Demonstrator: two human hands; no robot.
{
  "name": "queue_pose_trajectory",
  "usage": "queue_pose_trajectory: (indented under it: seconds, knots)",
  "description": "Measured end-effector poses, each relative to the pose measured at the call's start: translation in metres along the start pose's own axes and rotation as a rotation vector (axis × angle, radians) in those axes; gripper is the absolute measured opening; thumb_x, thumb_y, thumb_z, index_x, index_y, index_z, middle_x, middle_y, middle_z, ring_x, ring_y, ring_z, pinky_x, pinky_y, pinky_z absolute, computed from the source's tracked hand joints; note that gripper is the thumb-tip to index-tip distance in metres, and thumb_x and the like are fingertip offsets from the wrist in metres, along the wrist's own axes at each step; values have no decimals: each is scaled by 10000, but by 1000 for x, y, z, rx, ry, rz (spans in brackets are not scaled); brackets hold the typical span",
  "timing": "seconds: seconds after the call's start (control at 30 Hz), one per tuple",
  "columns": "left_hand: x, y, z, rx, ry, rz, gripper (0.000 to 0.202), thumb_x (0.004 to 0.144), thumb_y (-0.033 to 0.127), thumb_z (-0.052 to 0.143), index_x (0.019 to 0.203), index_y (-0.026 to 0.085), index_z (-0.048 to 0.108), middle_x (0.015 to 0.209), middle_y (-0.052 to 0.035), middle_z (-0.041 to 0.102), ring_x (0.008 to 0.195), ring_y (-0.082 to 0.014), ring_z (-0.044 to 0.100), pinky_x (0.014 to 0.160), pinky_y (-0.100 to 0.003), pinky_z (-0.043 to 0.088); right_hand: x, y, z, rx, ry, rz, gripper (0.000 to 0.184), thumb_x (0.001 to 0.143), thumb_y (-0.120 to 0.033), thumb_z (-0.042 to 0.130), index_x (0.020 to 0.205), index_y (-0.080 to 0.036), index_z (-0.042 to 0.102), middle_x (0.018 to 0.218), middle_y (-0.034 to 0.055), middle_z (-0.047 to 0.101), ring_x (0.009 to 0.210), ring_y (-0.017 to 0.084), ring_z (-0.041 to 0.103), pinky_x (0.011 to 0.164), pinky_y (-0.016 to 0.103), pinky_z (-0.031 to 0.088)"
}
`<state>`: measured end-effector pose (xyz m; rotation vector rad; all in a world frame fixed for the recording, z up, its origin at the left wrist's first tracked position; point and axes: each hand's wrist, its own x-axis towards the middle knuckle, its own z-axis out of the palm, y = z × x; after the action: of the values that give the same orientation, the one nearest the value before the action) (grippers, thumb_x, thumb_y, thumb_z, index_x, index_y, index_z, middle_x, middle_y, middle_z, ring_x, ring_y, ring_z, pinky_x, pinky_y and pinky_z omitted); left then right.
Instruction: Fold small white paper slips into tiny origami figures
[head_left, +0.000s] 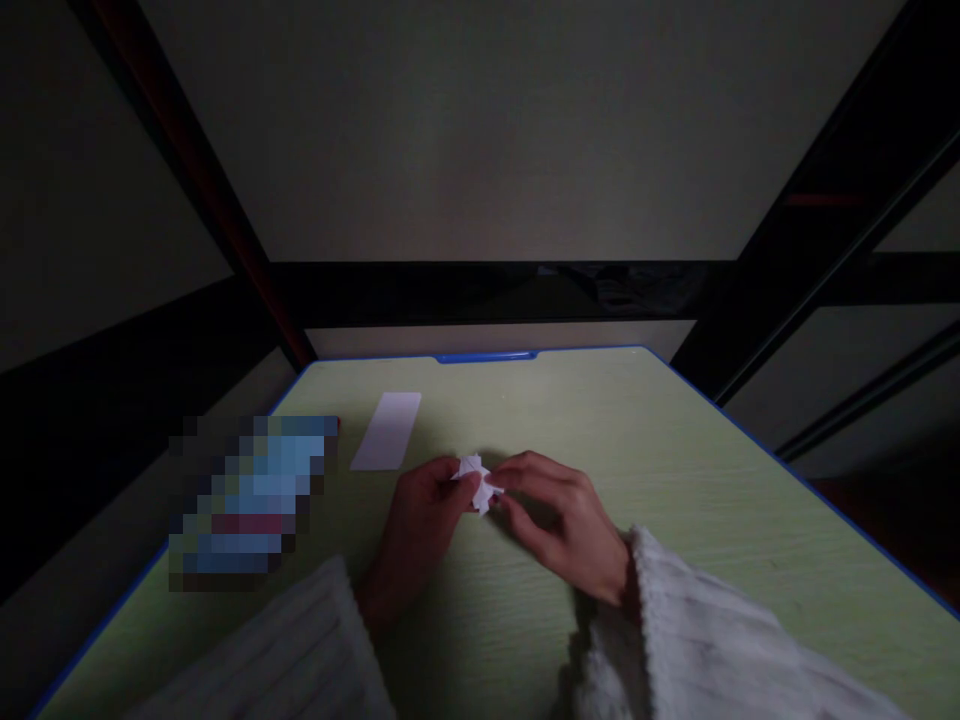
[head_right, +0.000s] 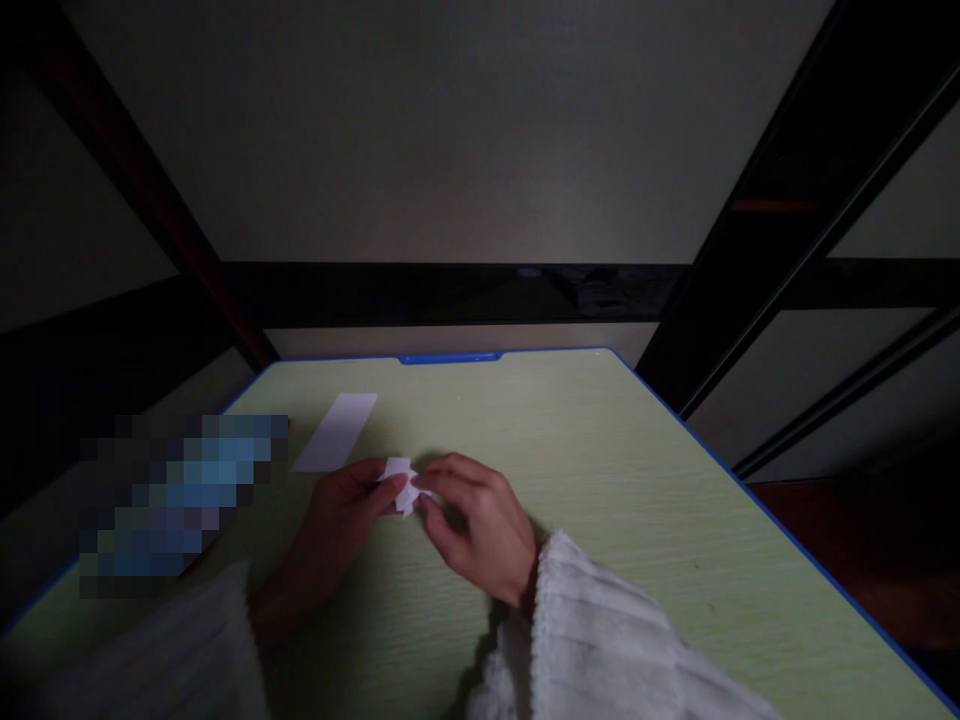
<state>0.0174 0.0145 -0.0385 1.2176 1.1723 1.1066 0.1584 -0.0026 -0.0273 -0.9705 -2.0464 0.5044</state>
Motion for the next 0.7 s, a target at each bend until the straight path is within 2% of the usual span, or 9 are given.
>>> queue_pose_trajectory:
  seconds: [0.1, 0.17, 0.23, 0.33, 0.4, 0.7]
  knots:
    - [-1, 2, -1, 13, 14, 41, 87, 620, 214, 555, 607, 135, 587, 533, 23, 572, 536, -110, 517, 522, -195, 394, 4, -2, 4, 403, 103, 351, 108, 718, -167, 491, 811, -137, 536, 772, 45, 564, 706, 119, 527, 642, 256, 442]
    - [-1, 3, -2, 23, 9, 72, 82, 631, 208, 543, 598, 139, 572, 538, 28, 553, 535, -104, 505, 515, -189, 385, 7, -3, 6, 616, 74, 525, 114, 710, -218, 511, 777, -128, 524, 713, 27, 549, 651, 103, 519, 602, 242, 437]
    - [-2, 4, -2, 37, 1, 124, 66, 644, 188, 531, 609, 145, 566, 567, 31, 532, 556, -98, 497, 522, -181, 381, 9, -3, 9, 762, 19, 615, 133, 698, -253, 528, 721, -123, 512, 655, 12, 539, 598, 88, 508, 555, 222, 424]
    - [-2, 2, -2, 54, -11, 209, 56, 653, 161, 524, 625, 151, 571, 672, 21, 506, 631, -97, 494, 553, -171, 388, 10, -2, 11, 827, 16, 637, 164, 671, -268, 564, 655, -118, 499, 556, -16, 517, 504, 63, 470, 466, 181, 375]
    - [-2, -1, -2, 49, -31, 220, 71, 659, 172, 524, 609, 146, 567, 729, 9, 484, 646, -98, 488, 555, -175, 397, 9, -1, 12, 821, 43, 626, 180, 670, -276, 565, 626, -110, 511, 506, -30, 497, 452, 46, 430, 432, 168, 340]
    - [-2, 0, -1, -9, -105, 114, 87, 656, 210, 534, 607, 147, 569, 690, 17, 472, 578, -88, 484, 495, -175, 421, 8, 3, 10, 838, 75, 641, 193, 630, -282, 609, 574, -105, 556, 472, -31, 518, 387, 33, 406, 395, 171, 310]
